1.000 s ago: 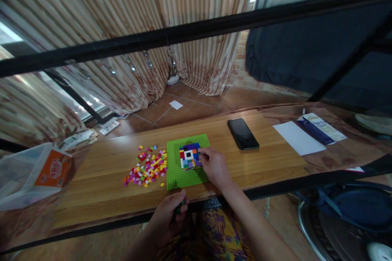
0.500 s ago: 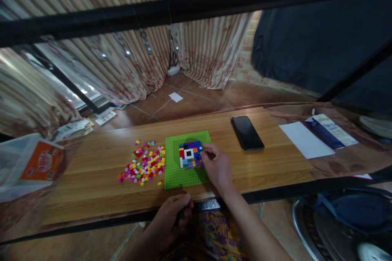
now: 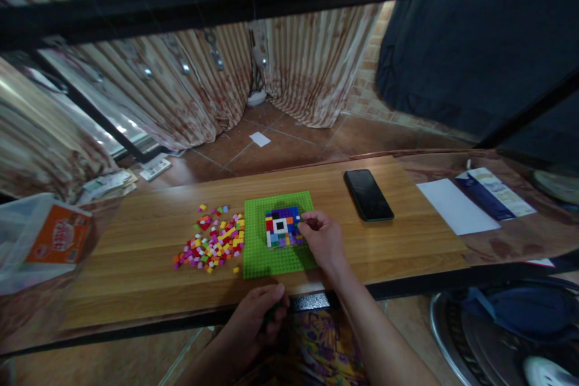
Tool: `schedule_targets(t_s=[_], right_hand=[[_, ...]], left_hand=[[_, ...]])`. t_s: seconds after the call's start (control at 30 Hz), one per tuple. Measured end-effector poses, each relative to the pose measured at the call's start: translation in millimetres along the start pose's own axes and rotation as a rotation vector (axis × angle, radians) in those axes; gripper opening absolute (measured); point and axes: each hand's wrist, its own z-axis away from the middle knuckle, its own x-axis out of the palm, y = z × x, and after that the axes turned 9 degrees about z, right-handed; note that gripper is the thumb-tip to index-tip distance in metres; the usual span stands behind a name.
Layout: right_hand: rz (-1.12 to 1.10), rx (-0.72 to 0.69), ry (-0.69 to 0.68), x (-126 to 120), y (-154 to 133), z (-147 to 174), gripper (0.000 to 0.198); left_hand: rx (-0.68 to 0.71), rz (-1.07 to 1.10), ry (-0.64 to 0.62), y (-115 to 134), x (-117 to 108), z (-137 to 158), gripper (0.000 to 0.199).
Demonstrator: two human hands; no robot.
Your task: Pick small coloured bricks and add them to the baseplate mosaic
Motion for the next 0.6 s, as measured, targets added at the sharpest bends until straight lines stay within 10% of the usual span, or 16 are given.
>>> schedule_targets(t_s=[0.3,0.6], right_hand=[[0.035,-0.025,0.026,-1,5,2,0.031],[0.111,-0.101,-0.122,-20,-18,70,0.023]], left_hand=[[0.037,0.097,-0.033,-2,4,-2,0.035],[0.191,0.32,-0.087,14,7,5,0.024]])
